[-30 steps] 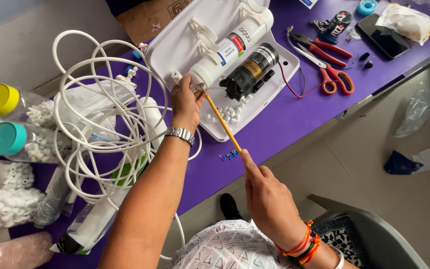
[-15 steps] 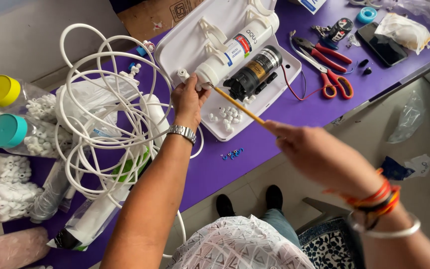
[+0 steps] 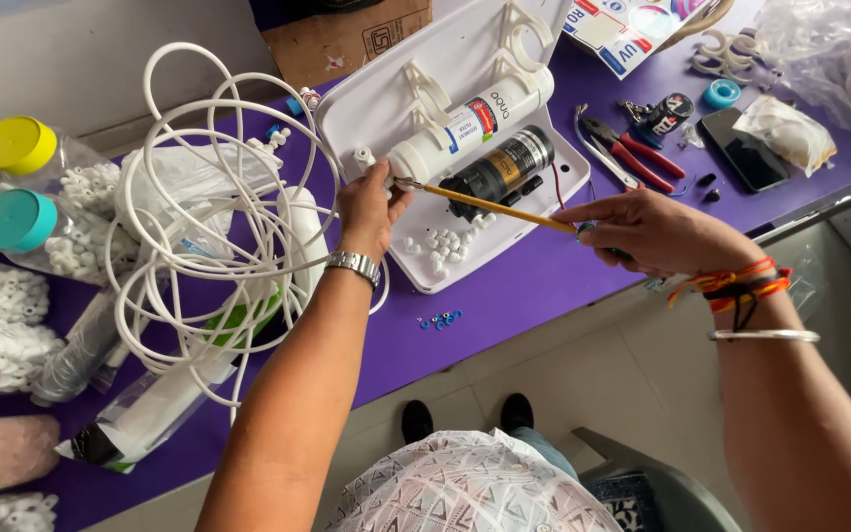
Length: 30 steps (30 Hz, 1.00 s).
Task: The person applies a label to a white cylindrical filter housing and places it into a white mounting bracket. They then connect a white tube to the filter housing, cut the tube with scissors, and use a screwdriver to tighten a fitting on the bracket.
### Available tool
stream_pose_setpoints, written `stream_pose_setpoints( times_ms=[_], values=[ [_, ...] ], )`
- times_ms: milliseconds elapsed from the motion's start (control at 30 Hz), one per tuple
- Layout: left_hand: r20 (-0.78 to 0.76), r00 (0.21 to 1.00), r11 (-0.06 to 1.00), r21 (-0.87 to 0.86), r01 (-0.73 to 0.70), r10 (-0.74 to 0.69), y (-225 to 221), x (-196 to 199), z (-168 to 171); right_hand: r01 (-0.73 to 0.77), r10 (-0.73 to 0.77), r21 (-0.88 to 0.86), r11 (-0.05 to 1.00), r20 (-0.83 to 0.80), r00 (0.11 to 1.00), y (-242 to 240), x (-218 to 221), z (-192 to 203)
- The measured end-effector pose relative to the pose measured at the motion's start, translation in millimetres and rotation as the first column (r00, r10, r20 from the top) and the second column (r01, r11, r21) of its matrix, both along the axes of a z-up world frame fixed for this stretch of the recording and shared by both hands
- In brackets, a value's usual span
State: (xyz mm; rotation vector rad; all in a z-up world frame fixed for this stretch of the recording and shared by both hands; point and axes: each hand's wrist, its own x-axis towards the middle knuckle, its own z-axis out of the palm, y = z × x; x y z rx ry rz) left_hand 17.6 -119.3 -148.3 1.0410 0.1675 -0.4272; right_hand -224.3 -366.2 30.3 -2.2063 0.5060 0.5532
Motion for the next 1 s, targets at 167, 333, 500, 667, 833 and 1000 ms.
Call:
stream_pose_setpoints(
  times_ms=[167,333,500,667,833,1000],
  values=[
    [-0.1,0.995,1.0,-0.019,-0.014,0.012,4,-4,-6,0.035,-0.057,0.128,0.991,0.174,0.983,-18,-55,-29],
    [-0.05,0.999,0.992,-0.127,-0.002,-0.004,14,-21,-8,0.255,-0.351,0.374,0.892,0.218,0.911,-53,-145,-131],
    [-0.049,0.997,0.976,-0.204,-0.072,0.063,15,-35,-12,0.42,-0.562,0.394,0.818,0.388,0.731,-73,-143,-195],
    [-0.012,0.998,0.991,-0.118,-0.067,0.066,11,-42,-16,0.572,-0.421,-0.165,0.804,0.521,0.742,-94,-66,-217],
    [0.049,0.999,1.0,0.014,-0.015,0.014,11,-39,-59,0.481,-0.138,-0.404,0.778,0.638,0.758,-113,-7,-264],
    [0.088,0.979,0.974,0.146,0.171,-0.185,14,-59,-38,0.431,0.148,-0.533,0.728,0.736,0.66,-35,18,-200]
  ],
)
